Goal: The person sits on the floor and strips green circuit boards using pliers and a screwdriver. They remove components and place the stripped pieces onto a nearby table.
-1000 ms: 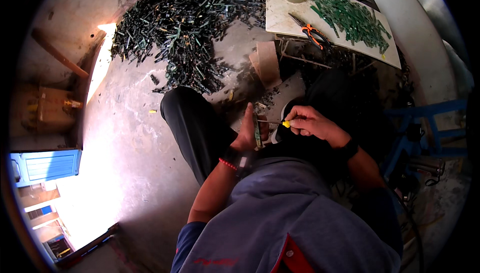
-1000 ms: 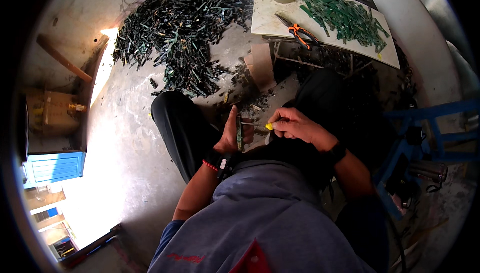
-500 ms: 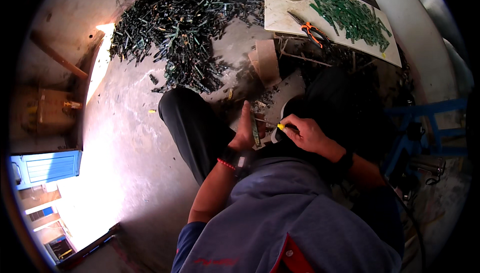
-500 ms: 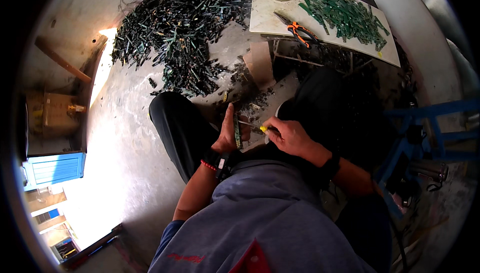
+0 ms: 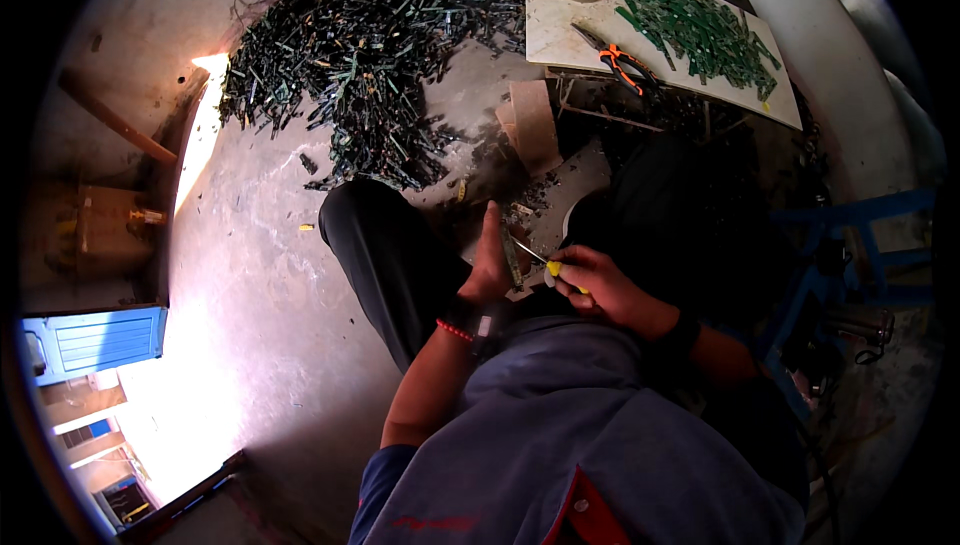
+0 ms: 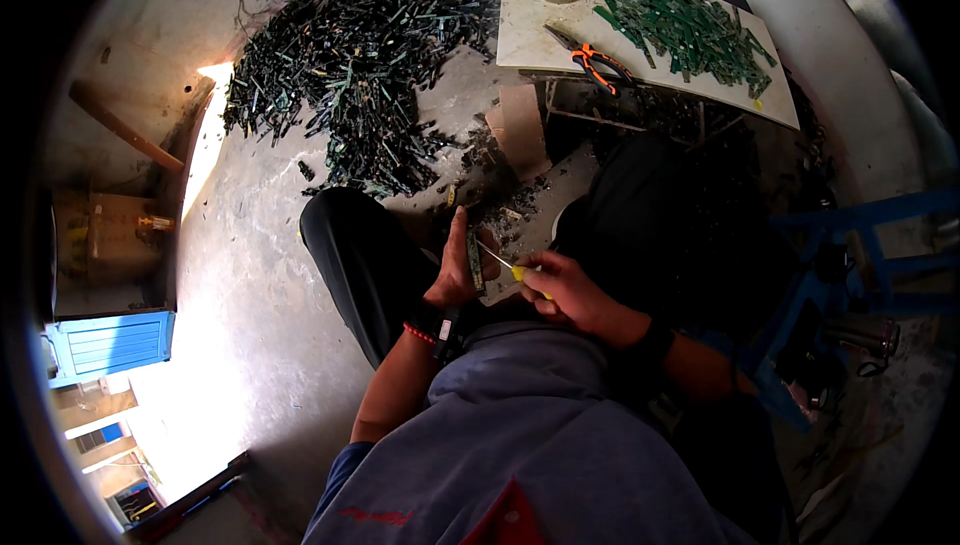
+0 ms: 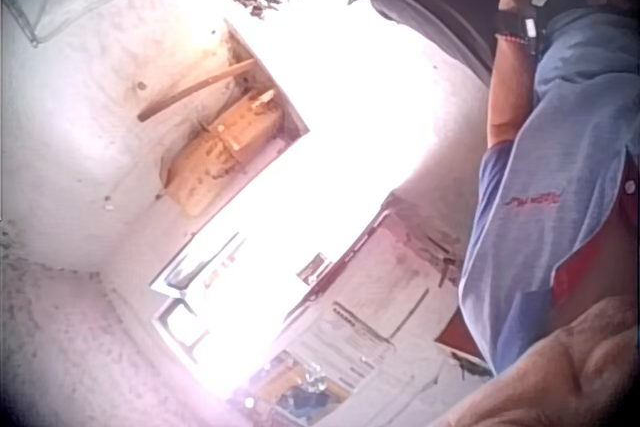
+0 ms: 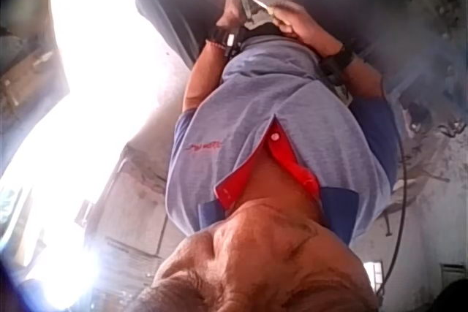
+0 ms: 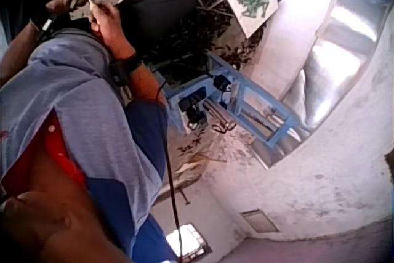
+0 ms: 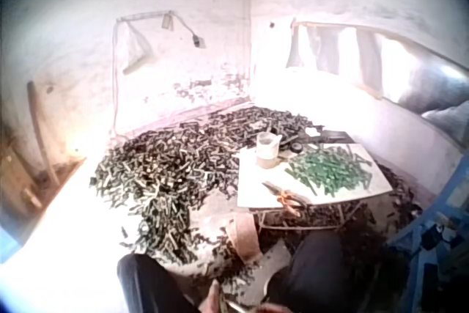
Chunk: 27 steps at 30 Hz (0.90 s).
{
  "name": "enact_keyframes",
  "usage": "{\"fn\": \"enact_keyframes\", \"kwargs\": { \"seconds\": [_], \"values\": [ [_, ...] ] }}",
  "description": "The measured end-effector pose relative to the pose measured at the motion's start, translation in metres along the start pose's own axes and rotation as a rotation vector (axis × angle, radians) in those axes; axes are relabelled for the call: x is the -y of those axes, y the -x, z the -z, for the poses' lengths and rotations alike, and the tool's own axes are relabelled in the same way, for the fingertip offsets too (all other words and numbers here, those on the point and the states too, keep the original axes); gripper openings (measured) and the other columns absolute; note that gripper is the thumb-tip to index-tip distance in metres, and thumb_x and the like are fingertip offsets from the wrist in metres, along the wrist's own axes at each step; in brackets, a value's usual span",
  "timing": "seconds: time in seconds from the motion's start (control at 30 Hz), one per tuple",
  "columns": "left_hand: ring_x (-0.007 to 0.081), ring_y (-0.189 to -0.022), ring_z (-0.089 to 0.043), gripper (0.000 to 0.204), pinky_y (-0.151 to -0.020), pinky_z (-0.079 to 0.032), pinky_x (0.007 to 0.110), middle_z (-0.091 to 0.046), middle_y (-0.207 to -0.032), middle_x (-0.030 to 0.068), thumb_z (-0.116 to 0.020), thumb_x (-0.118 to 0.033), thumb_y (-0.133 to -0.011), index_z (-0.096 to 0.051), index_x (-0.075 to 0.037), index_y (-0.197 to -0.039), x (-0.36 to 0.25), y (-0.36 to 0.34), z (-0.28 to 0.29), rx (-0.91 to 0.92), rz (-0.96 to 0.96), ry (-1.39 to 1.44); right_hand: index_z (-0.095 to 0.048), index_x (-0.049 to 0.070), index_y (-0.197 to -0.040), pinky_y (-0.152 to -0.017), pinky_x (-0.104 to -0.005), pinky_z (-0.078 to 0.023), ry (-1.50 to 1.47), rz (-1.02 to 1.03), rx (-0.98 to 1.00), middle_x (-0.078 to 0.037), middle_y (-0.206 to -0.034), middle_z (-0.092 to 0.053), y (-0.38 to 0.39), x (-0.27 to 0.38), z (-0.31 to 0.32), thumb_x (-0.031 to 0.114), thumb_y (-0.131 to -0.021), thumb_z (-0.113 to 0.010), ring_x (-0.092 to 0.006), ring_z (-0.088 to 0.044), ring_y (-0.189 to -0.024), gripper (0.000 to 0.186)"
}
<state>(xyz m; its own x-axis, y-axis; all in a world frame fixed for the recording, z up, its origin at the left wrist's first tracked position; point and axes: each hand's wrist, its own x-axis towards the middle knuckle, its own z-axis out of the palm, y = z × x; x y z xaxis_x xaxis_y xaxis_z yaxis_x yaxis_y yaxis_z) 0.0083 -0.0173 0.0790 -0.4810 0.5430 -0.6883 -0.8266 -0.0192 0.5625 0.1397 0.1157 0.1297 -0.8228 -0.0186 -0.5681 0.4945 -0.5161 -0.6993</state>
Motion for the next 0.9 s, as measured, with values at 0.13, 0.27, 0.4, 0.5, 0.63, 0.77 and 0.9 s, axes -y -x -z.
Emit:
{"fn": "enact_keyframes", "kwargs": {
  "seconds": [0.13,0.27,0.4,0.5,0.63,0.77,0.9],
  "values": [
    [0.0118,-0.041,-0.034,0.059,-0.038,-0.026,0.026,-0.035,-0.049,-0.0013,-0.036,-0.067,-0.086,-0.047,-0.013,-0.065,-0.001,-0.001,-0.001,0.029,-0.003,0.026,-0.054,0.006,-0.1,-0.046,-0.0267,-0.041,0.734,0.683,-0.147,-0.007,-0.066,-0.054,-0.011,-0.014,0.0,0.011,-0.088,-0.057,-0.0144,-0.052,-0.05,0.014],
    [0.012,-0.041,-0.034,0.06,-0.039,-0.028,0.026,-0.038,-0.05,-0.0016,-0.032,-0.067,-0.087,-0.048,-0.013,-0.066,-0.003,-0.002,0.001,0.06,-0.059,-0.047,-0.057,0.005,-0.097,-0.051,-0.0341,-0.047,1.318,0.91,-0.336,-0.012,-0.069,-0.059,-0.011,-0.014,-0.003,0.007,-0.08,-0.061,-0.031,-0.059,-0.059,0.018],
    [0.0118,-0.041,-0.034,0.06,-0.04,-0.028,0.025,-0.039,-0.05,-0.0019,-0.029,-0.066,-0.088,-0.048,-0.014,-0.066,-0.002,0.002,-0.006,0.012,-0.179,-0.059,-0.056,0.005,-0.099,-0.046,-0.0355,-0.046,1.344,0.97,-0.338,-0.009,-0.065,-0.056,-0.013,-0.012,-0.007,0.008,-0.08,-0.06,-0.0273,-0.057,-0.054,0.02],
    [0.0125,-0.046,-0.042,0.057,-0.043,-0.033,0.026,-0.044,-0.055,-0.0001,-0.03,-0.064,-0.089,-0.051,-0.013,-0.073,-0.001,0.0,-0.001,0.037,-0.144,-0.003,-0.054,0.006,-0.102,-0.039,-0.0308,-0.039,0.79,0.695,-0.238,-0.007,-0.065,-0.054,-0.022,-0.01,-0.005,0.01,-0.084,-0.058,-0.0184,-0.051,-0.047,0.018],
    [0.0143,-0.046,-0.044,0.057,-0.043,-0.034,0.027,-0.045,-0.054,0.0011,-0.033,-0.063,-0.089,-0.051,-0.012,-0.071,0.0,-0.003,0.006,0.044,-0.02,0.109,-0.051,0.007,-0.106,-0.038,-0.0232,-0.032,-0.154,-0.098,-0.012,-0.006,-0.072,-0.053,-0.013,0.003,-0.004,0.013,-0.09,-0.055,-0.0081,-0.043,-0.046,0.018],
    [0.0141,-0.041,-0.039,0.059,-0.041,-0.03,0.027,-0.04,-0.049,0.0004,-0.033,-0.064,-0.088,-0.047,-0.013,-0.063,-0.003,0.005,0.0,0.043,-0.085,0.0,-0.049,0.006,-0.11,-0.038,-0.0213,-0.03,-0.255,-0.146,0.027,-0.006,-0.076,-0.053,-0.011,0.005,-0.005,0.015,-0.09,-0.054,-0.0072,-0.041,-0.044,0.022],
    [0.0117,-0.041,-0.034,0.057,-0.04,-0.025,0.025,-0.038,-0.051,-0.001,-0.032,-0.063,-0.09,-0.042,-0.015,-0.06,-0.001,0.0,0.001,0.081,-0.067,0.084,-0.049,0.005,-0.11,-0.039,-0.0203,-0.031,0.048,0.001,-0.038,-0.004,-0.074,-0.054,-0.007,0.01,-0.014,0.015,-0.09,-0.056,-0.0052,-0.041,-0.045,0.024]
  ]
}}
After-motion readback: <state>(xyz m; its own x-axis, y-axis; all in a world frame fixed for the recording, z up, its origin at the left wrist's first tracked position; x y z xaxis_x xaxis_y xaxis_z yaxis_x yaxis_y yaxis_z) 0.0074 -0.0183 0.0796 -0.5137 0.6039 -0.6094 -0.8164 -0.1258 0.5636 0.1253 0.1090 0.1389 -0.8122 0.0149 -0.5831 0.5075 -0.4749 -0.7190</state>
